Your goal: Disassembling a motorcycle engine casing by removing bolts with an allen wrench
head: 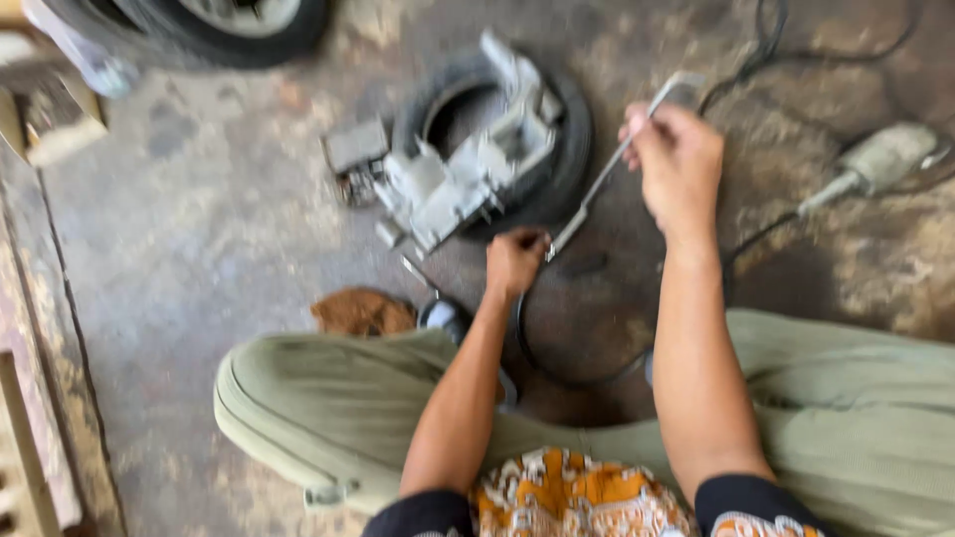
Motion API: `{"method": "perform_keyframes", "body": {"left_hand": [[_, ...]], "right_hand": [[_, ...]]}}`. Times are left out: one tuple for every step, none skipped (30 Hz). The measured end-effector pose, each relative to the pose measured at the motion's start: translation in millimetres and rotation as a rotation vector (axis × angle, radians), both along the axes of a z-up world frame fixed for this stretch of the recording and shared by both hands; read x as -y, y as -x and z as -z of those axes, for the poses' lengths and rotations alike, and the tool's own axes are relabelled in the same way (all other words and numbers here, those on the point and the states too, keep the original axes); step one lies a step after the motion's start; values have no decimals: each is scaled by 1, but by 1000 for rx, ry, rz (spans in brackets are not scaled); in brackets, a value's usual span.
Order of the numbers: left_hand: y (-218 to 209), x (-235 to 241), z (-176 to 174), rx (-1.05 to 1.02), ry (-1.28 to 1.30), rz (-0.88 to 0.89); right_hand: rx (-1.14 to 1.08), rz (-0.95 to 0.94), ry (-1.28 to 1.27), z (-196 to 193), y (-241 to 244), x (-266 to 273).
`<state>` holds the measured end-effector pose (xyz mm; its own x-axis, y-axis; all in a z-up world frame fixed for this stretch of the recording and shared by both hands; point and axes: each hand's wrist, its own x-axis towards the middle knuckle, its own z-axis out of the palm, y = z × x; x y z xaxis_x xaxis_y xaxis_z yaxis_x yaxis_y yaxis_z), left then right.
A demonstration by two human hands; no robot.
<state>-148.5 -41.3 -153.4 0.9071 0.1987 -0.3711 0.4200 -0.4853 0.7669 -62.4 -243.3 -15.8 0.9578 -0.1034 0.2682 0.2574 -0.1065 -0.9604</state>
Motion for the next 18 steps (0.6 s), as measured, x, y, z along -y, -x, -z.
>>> {"method": "perform_keyframes", "body": {"left_hand": [[12, -3, 12, -44, 6, -9], [10, -8, 22, -42, 22, -19], [9, -12, 30, -41, 37, -30], [9, -17, 44, -38, 37, -34], [9, -22, 57, -84, 14, -55], [12, -24, 71, -135, -4, -70], [12, -26, 87, -138, 0, -69], [13, -30, 103, -158, -12, -104], [15, -35, 118, -179, -24, -139], [15, -38, 126, -186, -22, -131], [14, -41, 134, -162, -88, -111], [16, -46, 142, -140, -155, -95], [25, -46, 153, -148, -153, -92], [25, -48, 163, -123, -182, -70], [25, -50, 173, -98, -211, -48], [27, -49, 173, -109, -207, -46], [28, -47, 173, -131, -221, -51], [23, -51, 171, -141, -240, -63]], "right_hand": [[-44, -9, 6, -4, 10, -1], [-96, -34, -25, -11, 10, -2], [-148, -60, -55, -20, 9, -4], [-146, -64, -55, -18, 9, -5], [-153, -62, -21, -16, 8, -6], [-165, -55, 17, -15, 11, -4], [-168, -54, 20, -15, 10, -4], [-176, -59, 8, -14, 10, -4], [-185, -63, -5, -13, 11, -4], [-192, -55, -3, -12, 10, -3], [-179, -58, -1, -10, 8, -3], [-168, -67, -1, -8, 8, -4], [-176, -65, 1, -6, 12, -3], [-169, -67, 3, -6, 11, -4], [-162, -70, 6, -6, 10, -5], [-173, -69, 10, -6, 11, -4], [-145, -72, 22, -6, 12, -3], [-105, -81, 30, -7, 8, -6]]}}
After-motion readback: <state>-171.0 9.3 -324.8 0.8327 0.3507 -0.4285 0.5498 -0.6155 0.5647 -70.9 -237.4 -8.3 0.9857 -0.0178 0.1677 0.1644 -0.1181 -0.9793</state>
